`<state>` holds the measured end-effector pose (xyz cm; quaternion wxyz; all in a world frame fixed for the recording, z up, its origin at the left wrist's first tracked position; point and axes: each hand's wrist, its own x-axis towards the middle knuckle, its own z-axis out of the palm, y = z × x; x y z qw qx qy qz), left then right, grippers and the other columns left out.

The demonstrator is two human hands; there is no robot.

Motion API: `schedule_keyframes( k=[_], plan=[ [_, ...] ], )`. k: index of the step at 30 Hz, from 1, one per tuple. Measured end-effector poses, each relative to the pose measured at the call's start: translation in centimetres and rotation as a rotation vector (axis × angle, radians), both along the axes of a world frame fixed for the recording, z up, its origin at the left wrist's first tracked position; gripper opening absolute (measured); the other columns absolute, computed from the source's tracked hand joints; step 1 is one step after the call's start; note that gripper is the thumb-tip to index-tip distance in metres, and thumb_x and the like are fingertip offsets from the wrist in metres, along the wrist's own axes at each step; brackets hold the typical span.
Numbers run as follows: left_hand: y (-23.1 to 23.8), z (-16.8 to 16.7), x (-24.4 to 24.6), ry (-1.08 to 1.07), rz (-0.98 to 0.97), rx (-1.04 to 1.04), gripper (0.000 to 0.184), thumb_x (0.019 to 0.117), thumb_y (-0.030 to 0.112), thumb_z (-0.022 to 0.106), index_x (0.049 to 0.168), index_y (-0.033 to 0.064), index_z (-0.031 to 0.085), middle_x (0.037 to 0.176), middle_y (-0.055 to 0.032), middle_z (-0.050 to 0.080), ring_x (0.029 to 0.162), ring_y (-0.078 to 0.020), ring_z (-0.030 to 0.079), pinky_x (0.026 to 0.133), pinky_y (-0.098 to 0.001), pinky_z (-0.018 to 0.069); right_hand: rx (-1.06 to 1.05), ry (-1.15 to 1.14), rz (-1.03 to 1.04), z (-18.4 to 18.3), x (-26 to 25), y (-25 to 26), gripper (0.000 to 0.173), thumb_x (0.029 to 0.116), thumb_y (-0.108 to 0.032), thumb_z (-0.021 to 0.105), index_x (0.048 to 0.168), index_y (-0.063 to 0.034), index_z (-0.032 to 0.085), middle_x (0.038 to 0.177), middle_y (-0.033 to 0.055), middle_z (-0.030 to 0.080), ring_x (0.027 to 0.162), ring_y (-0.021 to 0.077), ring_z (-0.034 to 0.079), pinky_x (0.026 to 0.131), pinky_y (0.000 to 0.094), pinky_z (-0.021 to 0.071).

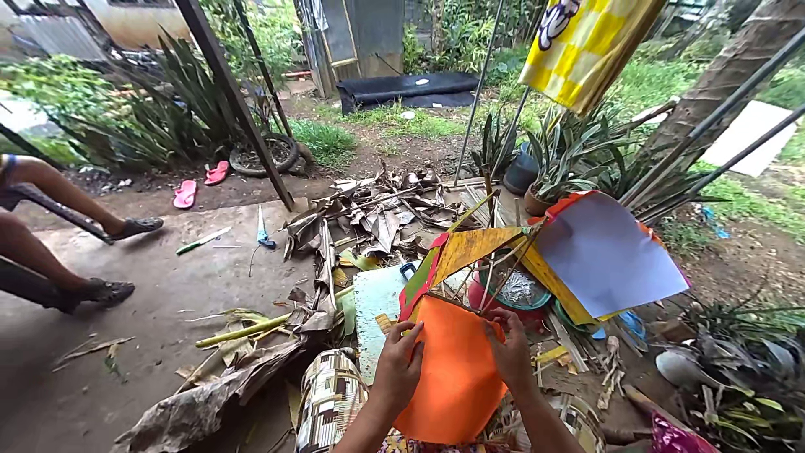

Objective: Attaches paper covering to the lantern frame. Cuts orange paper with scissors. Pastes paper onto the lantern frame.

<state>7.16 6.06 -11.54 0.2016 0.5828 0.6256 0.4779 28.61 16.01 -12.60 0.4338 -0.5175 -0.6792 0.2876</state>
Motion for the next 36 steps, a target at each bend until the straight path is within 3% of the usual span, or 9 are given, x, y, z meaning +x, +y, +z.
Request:
schedule_keyframes(
  k=[7, 11, 14, 16, 19, 23, 26, 30, 36],
  plan=[
    [-0.8, -0.3, 0.9, 0.003, 0.075, 0.115, 0.033, 0.0932, 0.000, 0.060, 0.125, 0.0013, 0.071, 0.123, -0.0164, 0.066, 0.100, -0.0130, 0.067, 0.084, -0.0223, 0.0569, 0.149, -0.063, -0.069, -1.3, -0.9, 0.1, 0.044, 0.0972, -0.033, 0.062, 0.123, 0.0030, 0.064, 0.112, 0.0167, 0.067, 0.116, 0.0361, 0.059, 0.105, 0.0642, 0.0376],
    [-1.1, -0.4, 1.2, 0.022, 0.092, 0.179, 0.033, 0.0934, -0.001, 0.060, 0.124, -0.0008, 0.071, 0.123, -0.0173, 0.066, 0.099, -0.0142, 0.068, 0.087, -0.0232, 0.0573, 0.163, -0.048, -0.098, -1.0, -1.3, -0.2, 0.052, 0.0961, -0.033, 0.064, 0.128, 0.0066, 0.058, 0.110, 0.0175, 0.065, 0.113, 0.0369, 0.059, 0.103, 0.0647, 0.0382],
    [-0.8, -0.5, 1.3, 0.036, 0.100, 0.192, 0.033, 0.0929, -0.001, 0.060, 0.124, -0.0012, 0.071, 0.122, -0.0175, 0.066, 0.099, -0.0149, 0.068, 0.088, -0.0237, 0.0571, 0.198, -0.115, -0.137, -0.5, -1.5, -0.8, 0.057, 0.0962, -0.036, 0.063, 0.133, 0.0066, 0.055, 0.134, 0.0267, 0.059, 0.134, 0.0474, 0.047, 0.112, 0.0673, 0.0324],
    [-0.5, -0.2, 1.1, 0.021, 0.095, 0.137, 0.034, 0.0935, 0.000, 0.060, 0.125, -0.0013, 0.070, 0.124, -0.0183, 0.066, 0.108, -0.0180, 0.067, 0.093, -0.0256, 0.0558, 0.290, -0.254, -0.110, 0.3, -2.0, -2.0, 0.050, 0.0975, -0.037, 0.059, 0.132, -0.0002, 0.061, 0.144, 0.0272, 0.053, 0.142, 0.0517, 0.038, 0.113, 0.0731, 0.0253],
    [0.0, 0.1, 1.1, 0.019, 0.087, 0.089, 0.034, 0.0930, 0.001, 0.061, 0.125, -0.0018, 0.070, 0.125, -0.0193, 0.066, 0.115, -0.0228, 0.065, 0.099, -0.0295, 0.0538, 0.405, -0.447, 0.055, 1.9, -3.7, -4.0, 0.042, 0.1031, -0.038, 0.048, 0.131, -0.0156, 0.069, 0.150, 0.0199, 0.053, 0.146, 0.0498, 0.036, 0.111, 0.0799, 0.0176],
    [0.2, 0.0, 1.2, 0.015, 0.093, 0.078, 0.033, 0.0926, 0.003, 0.063, 0.125, -0.0022, 0.070, 0.124, -0.0201, 0.066, 0.115, -0.0248, 0.065, 0.099, -0.0317, 0.0539, 0.314, -0.579, 0.255, 2.2, -5.8, -4.7, 0.057, 0.1083, -0.047, 0.030, 0.152, -0.0182, 0.053, 0.161, 0.0117, 0.042, 0.152, 0.0393, 0.030, 0.115, 0.0783, 0.0099],
    [0.2, 0.0, 1.1, 0.000, 0.071, 0.047, 0.035, 0.0937, 0.005, 0.062, 0.127, -0.0020, 0.069, 0.126, -0.0208, 0.064, 0.116, -0.0259, 0.064, 0.101, -0.0333, 0.0531, 0.136, -0.676, 0.288, 2.2, -6.7, -4.4, 0.069, 0.1058, -0.061, 0.023, 0.160, -0.0214, 0.040, 0.168, 0.0100, 0.029, 0.156, 0.0376, 0.020, 0.119, 0.0740, 0.0056],
    [-0.1, -0.2, 0.8, -0.042, 0.034, 0.023, 0.034, 0.0950, 0.003, 0.058, 0.127, 0.0010, 0.070, 0.127, -0.0196, 0.064, 0.112, -0.0224, 0.065, 0.095, -0.0302, 0.0550, 0.136, -0.700, 0.244, 1.5, -7.2, -4.4, 0.073, 0.1032, -0.067, 0.024, 0.159, -0.0232, 0.041, 0.167, 0.0183, 0.028, 0.153, 0.0494, 0.019, 0.117, 0.0763, 0.0086],
    [-0.7, -0.4, 0.6, -0.093, -0.003, 0.062, 0.032, 0.0961, 0.002, 0.058, 0.125, 0.0004, 0.071, 0.126, -0.0187, 0.065, 0.106, -0.0166, 0.068, 0.088, -0.0241, 0.0565, 0.118, -0.741, 0.219, 1.5, -7.4, -4.5, 0.071, 0.1042, -0.063, 0.023, 0.159, -0.0233, 0.041, 0.167, 0.0186, 0.028, 0.153, 0.0503, 0.019, 0.116, 0.0781, 0.0079]
  ],
)
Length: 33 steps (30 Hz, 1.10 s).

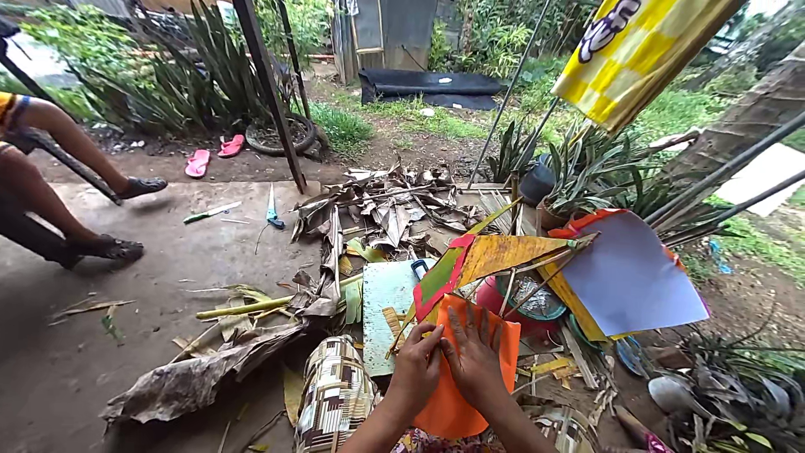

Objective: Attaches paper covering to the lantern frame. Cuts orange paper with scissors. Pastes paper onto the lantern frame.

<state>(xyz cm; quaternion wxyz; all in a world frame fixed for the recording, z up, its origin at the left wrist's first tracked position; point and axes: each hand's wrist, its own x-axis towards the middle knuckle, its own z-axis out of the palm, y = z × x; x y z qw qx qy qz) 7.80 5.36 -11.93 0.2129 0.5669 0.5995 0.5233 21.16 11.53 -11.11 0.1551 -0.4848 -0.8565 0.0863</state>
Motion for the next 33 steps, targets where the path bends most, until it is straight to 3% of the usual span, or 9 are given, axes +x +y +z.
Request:
schedule_keyframes(
  k=[4, 7, 9, 14, 17, 22, 28, 33],
  plan=[
    [-0.3, -0.1, -0.2, 0.093, -0.040, 0.124, 0.031, 0.0950, -0.002, 0.057, 0.121, 0.0013, 0.073, 0.130, -0.0146, 0.067, 0.119, -0.0220, 0.065, 0.102, -0.0328, 0.0533, 0.031, 0.079, -0.025, -0.3, -0.1, -0.5, 0.070, 0.1053, -0.059, 0.025, 0.160, -0.0173, 0.040, 0.166, 0.0239, 0.027, 0.153, 0.0503, 0.019, 0.116, 0.0781, 0.0081],
    [-0.2, -0.5, -0.3, 0.171, -0.037, 0.219, 0.033, 0.0934, -0.002, 0.056, 0.118, 0.0040, 0.076, 0.129, -0.0105, 0.070, 0.113, -0.0224, 0.067, 0.100, -0.0353, 0.0529, 0.079, 0.152, -0.054, -0.9, -0.2, -0.8, 0.072, 0.1058, -0.057, 0.024, 0.160, -0.0125, 0.039, 0.165, 0.0256, 0.026, 0.153, 0.0504, 0.020, 0.116, 0.0778, 0.0099],
    [-0.2, -0.7, -0.4, 0.154, -0.028, 0.194, 0.031, 0.0942, -0.001, 0.056, 0.119, 0.0027, 0.075, 0.130, -0.0128, 0.068, 0.112, -0.0223, 0.067, 0.100, -0.0339, 0.0535, 0.082, 0.139, -0.064, -0.9, -0.2, -0.9, 0.071, 0.1062, -0.056, 0.022, 0.160, -0.0121, 0.038, 0.166, 0.0240, 0.025, 0.153, 0.0492, 0.019, 0.116, 0.0781, 0.0094],
    [-0.3, -0.6, -0.3, 0.005, -0.041, 0.081, 0.029, 0.0953, 0.005, 0.062, 0.121, -0.0013, 0.073, 0.126, -0.0212, 0.064, 0.096, -0.0174, 0.069, 0.082, -0.0252, 0.0581, -0.028, -0.012, -0.050, 0.1, -0.2, -0.7, 0.068, 0.1062, -0.053, 0.022, 0.162, -0.0171, 0.035, 0.169, 0.0131, 0.024, 0.156, 0.0439, 0.014, 0.115, 0.0787, 0.0047],
    [-0.8, -0.1, -0.2, -0.001, -0.042, 0.044, 0.030, 0.0942, 0.005, 0.062, 0.122, -0.0009, 0.072, 0.121, -0.0196, 0.066, 0.096, -0.0168, 0.069, 0.084, -0.0250, 0.0577, -0.058, -0.047, -0.052, 0.5, -0.2, -0.6, 0.068, 0.1062, -0.054, 0.024, 0.162, -0.0175, 0.035, 0.170, 0.0121, 0.023, 0.156, 0.0432, 0.014, 0.115, 0.0786, 0.0054],
    [-2.6, 1.0, -0.6, 0.035, -0.079, -0.057, 0.032, 0.0927, 0.005, 0.064, 0.123, 0.0027, 0.073, 0.116, -0.0169, 0.066, 0.078, -0.0111, 0.064, 0.070, -0.0205, 0.0552, -0.055, -0.058, -0.055, 0.5, -0.2, -0.5, 0.070, 0.1054, -0.058, 0.024, 0.162, -0.0190, 0.035, 0.170, 0.0109, 0.024, 0.156, 0.0430, 0.014, 0.115, 0.0790, 0.0050],
    [-5.2, 2.2, -0.8, 0.046, -0.141, -0.189, 0.033, 0.0932, 0.005, 0.066, 0.126, 0.0017, 0.071, 0.115, -0.0190, 0.066, 0.084, -0.0165, 0.067, 0.075, -0.0250, 0.0572, -0.039, -0.059, -0.050, 0.5, -0.1, -0.5, 0.071, 0.1050, -0.059, 0.025, 0.161, -0.0179, 0.037, 0.168, 0.0124, 0.028, 0.155, 0.0448, 0.017, 0.115, 0.0795, 0.0027],
    [-6.8, 3.0, -1.1, 0.037, -0.203, -0.258, 0.029, 0.1010, 0.007, 0.056, 0.124, 0.0009, 0.072, 0.113, -0.0178, 0.068, 0.098, -0.0208, 0.069, 0.089, -0.0306, 0.0571, -0.056, -0.054, -0.054, 0.8, 0.0, -0.6, 0.075, 0.1035, -0.063, 0.025, 0.162, -0.0178, 0.034, 0.169, 0.0124, 0.026, 0.156, 0.0430, 0.015, 0.114, 0.0798, 0.0007]
  ],
)
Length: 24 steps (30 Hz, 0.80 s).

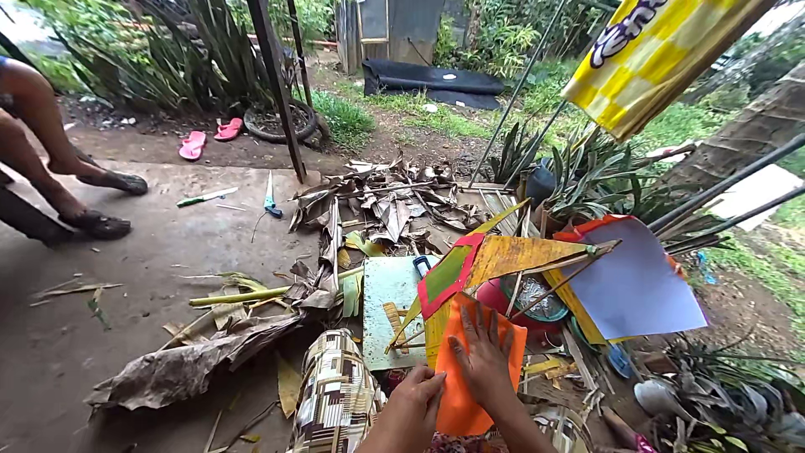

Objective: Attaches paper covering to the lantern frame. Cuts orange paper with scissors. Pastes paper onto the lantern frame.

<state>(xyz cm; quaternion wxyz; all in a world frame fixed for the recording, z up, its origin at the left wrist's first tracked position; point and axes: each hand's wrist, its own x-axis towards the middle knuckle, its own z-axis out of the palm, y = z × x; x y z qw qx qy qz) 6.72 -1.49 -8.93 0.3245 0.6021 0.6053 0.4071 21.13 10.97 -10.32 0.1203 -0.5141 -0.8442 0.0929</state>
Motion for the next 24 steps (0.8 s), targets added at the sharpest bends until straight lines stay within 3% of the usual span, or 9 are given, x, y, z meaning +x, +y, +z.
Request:
schedule_keyframes(
  k=[6, 9, 14, 18, 21, 24],
  plan=[
    [-0.2, -0.2, -0.3, 0.014, -0.038, -0.004, 0.029, 0.0978, 0.003, 0.058, 0.123, 0.0023, 0.072, 0.113, -0.0166, 0.069, 0.098, -0.0208, 0.070, 0.090, -0.0309, 0.0572, -0.011, -0.037, -0.008, 0.5, -0.1, 0.3, 0.078, 0.1015, -0.068, 0.026, 0.162, -0.0204, 0.034, 0.170, 0.0103, 0.024, 0.156, 0.0431, 0.014, 0.112, 0.0820, -0.0015],
    [0.0, -0.5, -0.6, -0.021, -0.044, -0.035, 0.037, 0.0929, 0.005, 0.066, 0.130, 0.0039, 0.069, 0.112, -0.0169, 0.067, 0.086, -0.0188, 0.067, 0.079, -0.0293, 0.0571, -0.011, -0.028, -0.017, 0.2, -0.3, 0.4, 0.077, 0.1016, -0.068, 0.026, 0.163, -0.0209, 0.032, 0.170, 0.0114, 0.023, 0.157, 0.0421, 0.013, 0.113, 0.0806, -0.0023],
    [0.3, -1.4, -1.2, -0.124, -0.050, -0.102, 0.038, 0.0920, 0.007, 0.068, 0.130, 0.0087, 0.068, 0.106, -0.0117, 0.065, 0.078, -0.0109, 0.061, 0.072, -0.0238, 0.0536, -0.044, -0.028, -0.028, 0.2, -0.5, 0.5, 0.078, 0.1011, -0.070, 0.024, 0.164, -0.0235, 0.030, 0.171, 0.0101, 0.020, 0.158, 0.0408, 0.010, 0.115, 0.0792, -0.0034],
    [0.2, -1.8, -0.9, -0.124, -0.021, -0.056, 0.038, 0.0907, 0.007, 0.070, 0.129, 0.0084, 0.070, 0.108, -0.0096, 0.067, 0.081, -0.0086, 0.063, 0.073, -0.0218, 0.0548, -0.020, 0.100, -0.019, 0.2, -0.1, 0.3, 0.077, 0.1022, -0.067, 0.027, 0.162, -0.0187, 0.034, 0.169, 0.0155, 0.022, 0.157, 0.0415, 0.012, 0.117, 0.0773, -0.0013],
    [0.1, -2.0, -0.5, -0.106, 0.014, -0.030, 0.039, 0.0897, 0.006, 0.070, 0.128, 0.0070, 0.070, 0.110, -0.0102, 0.068, 0.084, -0.0099, 0.067, 0.075, -0.0232, 0.0577, 0.050, 0.217, -0.016, 0.4, 0.9, -0.4, 0.078, 0.1043, -0.063, 0.024, 0.161, -0.0101, 0.035, 0.168, 0.0215, 0.023, 0.156, 0.0426, 0.016, 0.117, 0.0775, 0.0010],
    [-0.1, -1.8, -0.4, -0.115, 0.033, -0.060, 0.040, 0.0895, 0.005, 0.071, 0.129, 0.0064, 0.069, 0.114, -0.0110, 0.068, 0.087, -0.0110, 0.070, 0.076, -0.0247, 0.0605, 0.077, 0.215, -0.038, -0.3, 2.2, -1.2, 0.076, 0.1053, -0.057, 0.033, 0.158, -0.0020, 0.037, 0.166, 0.0243, 0.025, 0.156, 0.0413, 0.018, 0.118, 0.0767, 0.0035]
  ],
)
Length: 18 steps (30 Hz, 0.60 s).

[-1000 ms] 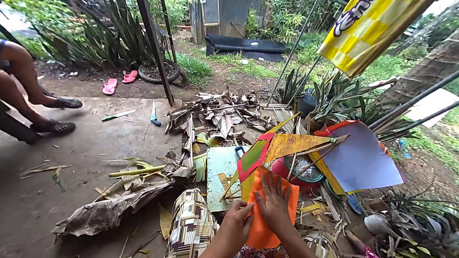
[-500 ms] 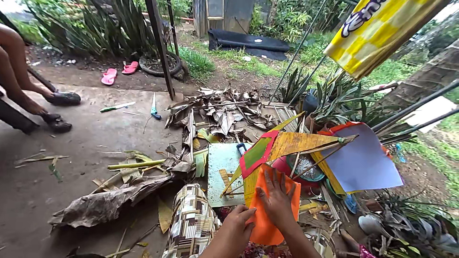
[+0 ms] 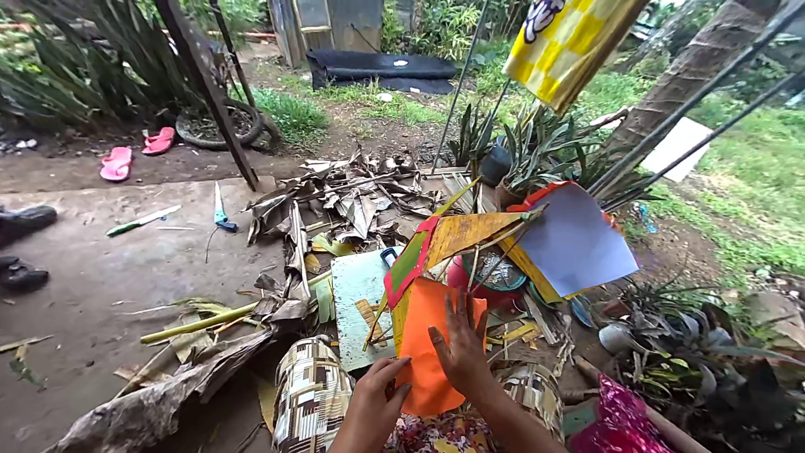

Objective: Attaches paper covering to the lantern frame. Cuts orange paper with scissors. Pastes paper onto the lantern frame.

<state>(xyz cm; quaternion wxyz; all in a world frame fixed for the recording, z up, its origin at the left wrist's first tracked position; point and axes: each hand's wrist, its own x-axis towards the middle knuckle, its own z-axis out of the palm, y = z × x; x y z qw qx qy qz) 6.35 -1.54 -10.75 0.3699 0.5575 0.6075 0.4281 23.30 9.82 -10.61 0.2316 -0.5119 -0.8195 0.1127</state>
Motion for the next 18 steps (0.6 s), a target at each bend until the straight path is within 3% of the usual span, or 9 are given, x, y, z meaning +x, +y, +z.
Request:
schedule_keyframes(
  k=[3, 8, 10, 12, 13, 15, 17, 18],
  plan=[
    [0.0, 0.0, 0.1, -0.006, -0.004, -0.021, 0.040, 0.0890, 0.004, 0.070, 0.129, 0.0061, 0.069, 0.113, -0.0112, 0.067, 0.083, -0.0101, 0.068, 0.073, -0.0245, 0.0595, -0.153, -0.082, -0.012, -0.7, 0.6, -0.4, 0.081, 0.1037, -0.058, 0.038, 0.161, -0.0014, 0.029, 0.169, 0.0240, 0.017, 0.158, 0.0406, 0.009, 0.119, 0.0746, 0.0012],
    [0.0, 0.2, 0.2, 0.041, 0.008, 0.003, 0.042, 0.0880, 0.002, 0.070, 0.130, 0.0042, 0.068, 0.114, -0.0139, 0.067, 0.080, -0.0125, 0.069, 0.070, -0.0259, 0.0598, -0.190, -0.065, -0.008, -0.9, 0.6, -0.3, 0.085, 0.1036, -0.060, 0.036, 0.161, 0.0015, 0.025, 0.169, 0.0238, 0.015, 0.158, 0.0381, 0.007, 0.120, 0.0725, -0.0005],
    [-0.1, 0.7, 0.9, 0.231, 0.061, 0.089, 0.058, 0.0841, 0.006, 0.076, 0.140, 0.0032, 0.060, 0.130, -0.0207, 0.060, 0.098, -0.0247, 0.069, 0.080, -0.0390, 0.0601, -0.219, -0.062, -0.002, -0.7, 0.5, -0.3, 0.085, 0.1039, -0.060, 0.036, 0.162, 0.0011, 0.023, 0.170, 0.0240, 0.012, 0.159, 0.0378, 0.005, 0.121, 0.0715, -0.0022],
    [-0.2, 1.2, 2.1, 0.469, 0.085, 0.165, 0.081, 0.0804, 0.027, 0.082, 0.150, 0.0017, 0.048, 0.154, -0.0279, 0.043, 0.134, -0.0465, 0.051, 0.102, -0.0650, 0.0445, -0.238, -0.066, -0.001, -0.7, 0.5, -0.3, 0.085, 0.1036, -0.059, 0.037, 0.162, 0.0004, 0.021, 0.170, 0.0240, 0.012, 0.159, 0.0377, 0.004, 0.121, 0.0716, -0.0024],
    [-0.2, 1.1, 2.7, 0.578, 0.075, 0.200, 0.088, 0.0804, 0.041, 0.079, 0.151, 0.0002, 0.046, 0.158, -0.0290, 0.037, 0.142, -0.0499, 0.041, 0.109, -0.0709, 0.0339, -0.258, -0.071, 0.002, -0.6, 0.5, -0.3, 0.085, 0.1037, -0.059, 0.036, 0.163, -0.0003, 0.020, 0.170, 0.0231, 0.011, 0.159, 0.0372, 0.003, 0.121, 0.0714, -0.0034],
    [0.0, 1.1, 3.7, 0.738, 0.015, 0.200, 0.089, 0.0870, 0.056, 0.065, 0.152, -0.0018, 0.045, 0.160, -0.0257, 0.036, 0.148, -0.0492, 0.032, 0.114, -0.0754, 0.0193, -0.278, -0.062, 0.012, -0.4, 0.5, -0.3, 0.084, 0.1040, -0.059, 0.035, 0.163, -0.0010, 0.021, 0.170, 0.0224, 0.010, 0.159, 0.0372, 0.002, 0.120, 0.0725, -0.0041],
    [0.1, 0.3, 4.2, 0.846, -0.042, 0.135, 0.083, 0.0951, 0.059, 0.049, 0.153, -0.0001, 0.044, 0.162, -0.0202, 0.037, 0.149, -0.0447, 0.032, 0.114, -0.0752, 0.0158, -0.272, -0.024, 0.021, -0.5, 0.5, -0.4, 0.080, 0.1050, -0.058, 0.034, 0.163, -0.0028, 0.024, 0.170, 0.0218, 0.012, 0.159, 0.0378, 0.005, 0.120, 0.0727, -0.0016],
    [0.1, 0.0, 4.3, 0.856, -0.053, 0.119, 0.080, 0.0956, 0.056, 0.050, 0.152, -0.0012, 0.045, 0.161, -0.0200, 0.038, 0.149, -0.0445, 0.033, 0.114, -0.0756, 0.0154, -0.266, 0.007, 0.026, -0.5, 0.7, -0.5, 0.077, 0.1061, -0.055, 0.033, 0.163, -0.0043, 0.025, 0.170, 0.0213, 0.014, 0.159, 0.0374, 0.007, 0.121, 0.0723, 0.0001]
  ],
)
